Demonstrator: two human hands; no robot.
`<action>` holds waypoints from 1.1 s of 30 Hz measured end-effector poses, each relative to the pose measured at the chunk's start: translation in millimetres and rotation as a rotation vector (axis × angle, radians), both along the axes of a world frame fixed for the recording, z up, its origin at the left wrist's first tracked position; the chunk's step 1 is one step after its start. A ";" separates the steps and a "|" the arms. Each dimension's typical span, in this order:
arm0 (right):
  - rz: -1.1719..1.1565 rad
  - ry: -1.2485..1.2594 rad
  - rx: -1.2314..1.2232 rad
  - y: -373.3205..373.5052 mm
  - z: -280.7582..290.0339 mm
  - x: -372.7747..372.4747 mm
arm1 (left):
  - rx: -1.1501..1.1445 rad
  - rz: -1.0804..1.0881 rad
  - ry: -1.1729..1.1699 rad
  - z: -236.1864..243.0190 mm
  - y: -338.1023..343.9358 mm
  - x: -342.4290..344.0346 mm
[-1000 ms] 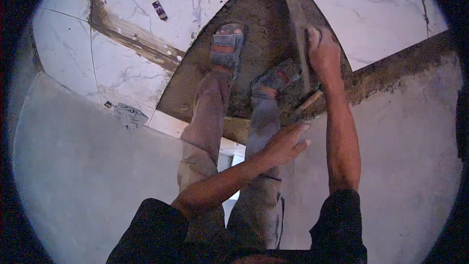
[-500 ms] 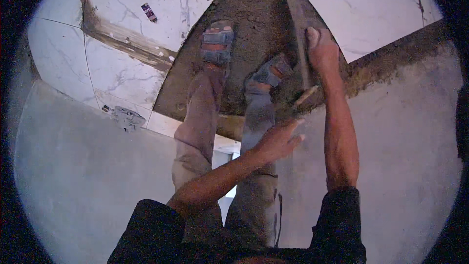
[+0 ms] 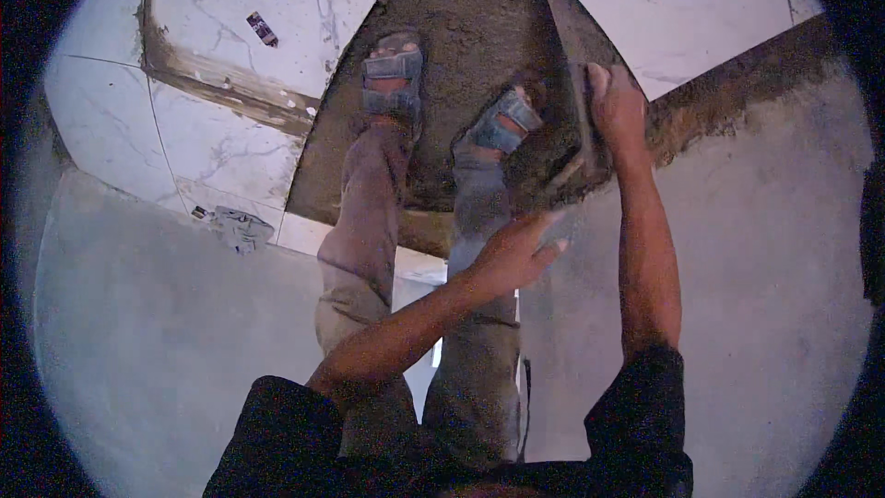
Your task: The person positions a tile onto the floor and taps it with a hammer. They remove the tile, smooth the sand base with a board, flip the tile upside down, and spread cement onto the back of the tile from a bucket using a trowel.
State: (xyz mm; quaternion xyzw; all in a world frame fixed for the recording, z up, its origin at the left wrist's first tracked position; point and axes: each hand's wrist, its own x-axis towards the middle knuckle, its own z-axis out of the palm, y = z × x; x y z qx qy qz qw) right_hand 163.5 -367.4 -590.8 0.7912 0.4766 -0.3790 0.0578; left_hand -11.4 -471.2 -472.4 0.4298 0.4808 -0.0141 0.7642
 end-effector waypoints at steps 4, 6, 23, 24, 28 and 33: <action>-0.031 -0.060 -0.003 -28.6 9.2 -5.4 | -0.009 -0.030 0.025 -6.3 -9.5 -2.3; -0.007 -0.044 -0.009 -21.9 -8.1 23.1 | -0.012 -0.063 0.023 -4.4 -7.5 3.1; -0.023 0.128 -0.059 -29.6 18.4 -10.2 | -0.038 -0.130 0.024 -6.8 -7.7 1.3; -0.003 0.163 -0.027 -7.9 17.6 -22.0 | -0.039 -0.141 0.042 -6.2 -10.4 -4.4; -0.033 0.213 0.136 44.4 -9.6 -23.2 | 0.033 -0.147 0.049 -11.6 -17.7 1.9; 0.149 0.292 0.213 72.5 -47.5 -26.6 | -0.016 -0.183 0.064 -10.8 -14.2 3.7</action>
